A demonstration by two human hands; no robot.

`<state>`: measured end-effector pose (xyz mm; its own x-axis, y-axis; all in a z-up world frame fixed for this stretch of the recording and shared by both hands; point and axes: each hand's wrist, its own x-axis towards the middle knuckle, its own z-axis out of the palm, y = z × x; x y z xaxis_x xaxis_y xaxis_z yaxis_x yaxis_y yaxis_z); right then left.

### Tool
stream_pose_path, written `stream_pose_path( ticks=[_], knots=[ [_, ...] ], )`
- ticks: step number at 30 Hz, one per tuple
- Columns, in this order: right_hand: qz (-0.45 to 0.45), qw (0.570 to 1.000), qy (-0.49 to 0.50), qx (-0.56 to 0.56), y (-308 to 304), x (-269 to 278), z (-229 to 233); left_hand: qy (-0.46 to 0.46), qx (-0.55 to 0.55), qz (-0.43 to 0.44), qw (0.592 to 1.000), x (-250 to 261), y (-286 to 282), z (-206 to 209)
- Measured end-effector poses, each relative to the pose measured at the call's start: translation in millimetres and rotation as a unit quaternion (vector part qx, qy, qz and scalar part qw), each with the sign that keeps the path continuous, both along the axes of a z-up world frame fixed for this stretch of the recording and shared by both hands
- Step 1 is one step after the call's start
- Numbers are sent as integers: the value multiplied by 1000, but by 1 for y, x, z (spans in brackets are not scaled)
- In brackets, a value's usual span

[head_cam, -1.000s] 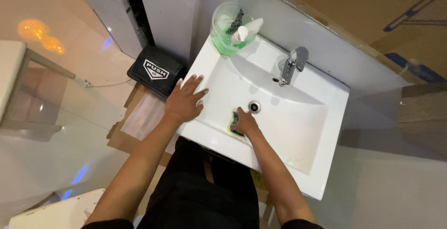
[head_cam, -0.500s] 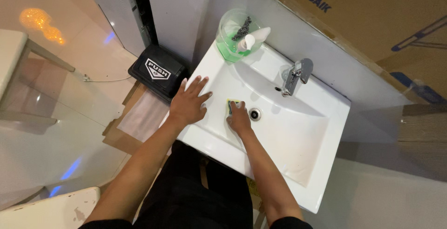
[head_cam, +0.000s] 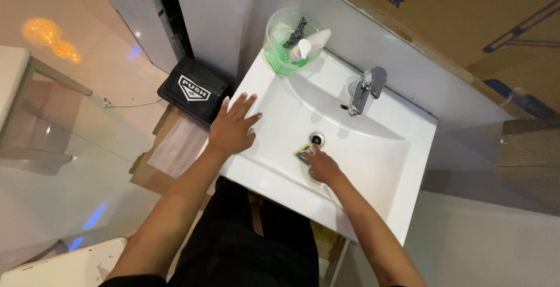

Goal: The person cleans a bathroom sink by hand with a sponge, wiping the basin, the rim, the faucet base, and around the drain.

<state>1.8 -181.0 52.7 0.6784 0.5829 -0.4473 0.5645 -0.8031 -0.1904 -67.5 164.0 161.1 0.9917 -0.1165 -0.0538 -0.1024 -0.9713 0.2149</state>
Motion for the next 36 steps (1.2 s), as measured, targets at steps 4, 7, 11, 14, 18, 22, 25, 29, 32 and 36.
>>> stream_pose_path(
  ticks=[4, 7, 11, 14, 18, 22, 25, 29, 32, 36],
  knots=[
    [-33, 994, -22, -99, -28, 3, 5, -32, -19, 4, 999, 0, 0, -7],
    [-66, 987, -51, -136, -39, 15, 8, -41, -19, -2, 999, 4, 0, -9],
    [-124, 985, -68, -100, -42, 32, -1, -46, -31, 4, 998, 3, 0, -8],
    [-177, 981, -52, -56, -33, 50, -15, -39, -26, 1, 999, 6, 0, -9],
    [-195, 977, -77, 20, -20, 66, -39, -59, -28, 2, 998, 9, -2, -15],
    [-171, 978, -86, 81, -15, 65, -51, -77, -41, 5, 996, 8, -2, -19],
    [-133, 986, -74, 66, -15, 58, -44, -63, -38, 4, 997, 11, -2, -18],
    [-127, 988, -84, -11, -6, 39, -36, -57, -28, 3, 998, 11, -3, -15],
    [-154, 981, -92, -75, 1, 33, -38, -42, -14, 8, 999, 11, -4, -13],
    [-206, 967, -62, -133, 3, 29, -38, -29, -14, 8, 999, 11, -3, -12]
  ],
)
